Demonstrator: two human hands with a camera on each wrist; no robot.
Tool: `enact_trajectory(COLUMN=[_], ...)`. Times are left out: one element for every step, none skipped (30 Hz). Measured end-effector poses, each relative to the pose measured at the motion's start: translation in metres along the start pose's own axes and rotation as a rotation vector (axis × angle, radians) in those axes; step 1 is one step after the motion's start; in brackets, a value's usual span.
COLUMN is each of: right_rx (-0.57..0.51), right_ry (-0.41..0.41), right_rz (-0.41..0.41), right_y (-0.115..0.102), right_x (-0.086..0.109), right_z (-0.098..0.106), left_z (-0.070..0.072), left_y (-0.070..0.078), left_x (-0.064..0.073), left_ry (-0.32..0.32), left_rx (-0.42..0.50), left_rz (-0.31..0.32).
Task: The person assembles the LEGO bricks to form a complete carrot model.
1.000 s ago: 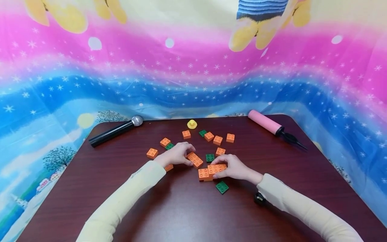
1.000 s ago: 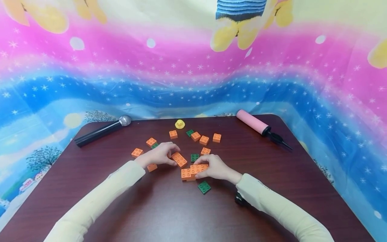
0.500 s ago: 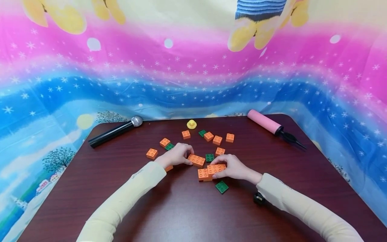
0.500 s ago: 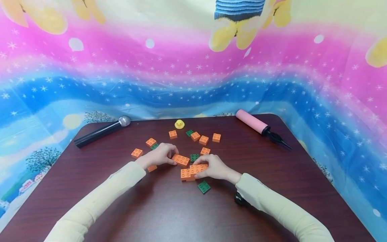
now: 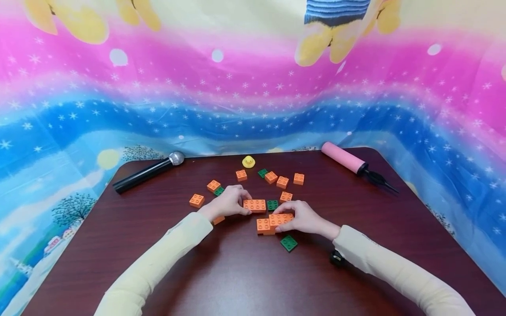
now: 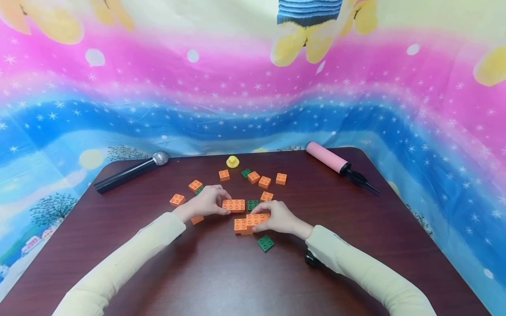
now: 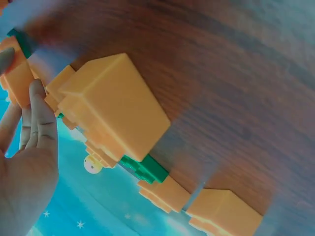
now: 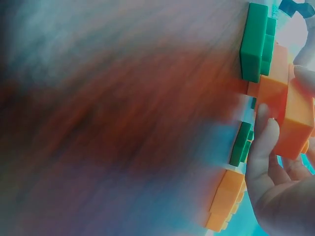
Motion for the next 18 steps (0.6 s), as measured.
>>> enact_trajectory(right_rx=[-0.004, -0.004, -0.005, -0.005, -0.006, -0.002, -0.001, 0.003, 0.001, 0.002, 0.0, 0.002, -0.002, -0.005, -0.008, -0.008, -0.012, -0.011], right_ry=[0.002, 0.0, -0.004, -0.007, -0.01, -0.014, -0.017, -0.019, -0.019, -0.017, -0.014, -0.014, -0.011, -0.008, -0.007, -0.006, -0.005, -0.006], right_rz=[-0.008, -0.01, -0.014, -0.016, -0.018, -0.014, -0.014, -0.009, -0.006, 0.001, 0.004, 0.01, 0.007, 0.004, 0.002, -0.002, -0.005, -0.008], right_y=[0.0, 0.0, 0.0, 0.0, 0.001, 0.001, 0.001, 0.001, 0.001, 0.001, 0.001, 0.001, 0.001, 0.002, 0.002, 0.003, 0.004, 0.004], right_x=[0.0, 0.0, 0.0, 0.0, 0.0, 0.0, 0.0, 0.001, 0.001, 0.001, 0.0, 0.0, -0.001, -0.001, -0.002, -0.003, -0.004, -0.005], right_z=[0.0, -0.001, -0.002, -0.002, -0.003, -0.004, -0.004, -0.004, -0.004, -0.004, -0.003, -0.003, -0.002, -0.002, -0.001, -0.001, 0.0, 0.0], left_z=[0.002, 0.003, 0.004, 0.005, 0.005, 0.005, 0.004, 0.004, 0.004, 0.004, 0.004, 0.005, 0.005, 0.006, 0.006, 0.005, 0.005, 0.004], left_y=[0.0, -0.001, -0.001, -0.002, -0.003, -0.004, -0.005, -0.006, -0.007, -0.008, -0.008, -0.008, -0.008, -0.007, -0.006, -0.005, -0.003, -0.001], left_x=[0.002, 0.003, 0.005, 0.007, 0.009, 0.011, 0.013, 0.015, 0.016, 0.017, 0.019, 0.02, 0.021, 0.023, 0.024, 0.025, 0.027, 0.028], left_ry=[0.012, 0.025, 0.035, 0.043, 0.049, 0.051, 0.053, 0.052, 0.048, 0.043, 0.037, 0.033, 0.027, 0.02, 0.012, 0.0, -0.011, -0.025], left_rx=[0.012, 0.024, 0.042, 0.061, 0.078, 0.1, 0.121, 0.147, 0.175, 0.203, 0.235, 0.265, 0.29, 0.312, 0.329, 0.343, 0.351, 0.355], left_rz=[-0.006, -0.007, -0.009, -0.007, -0.006, -0.004, -0.001, 0.004, 0.006, 0.012, 0.016, 0.018, 0.019, 0.021, 0.019, 0.014, 0.007, -0.002])
Point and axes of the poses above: each hand's wrist, its own x-axis away from the middle knuckle, its own z-axis out of the back of the hand, y = z × x, the point moved 7 cm from there along -x, towards the middle knuckle, and after that the axes turned 14 degrees about z, right-handed, at the moved point
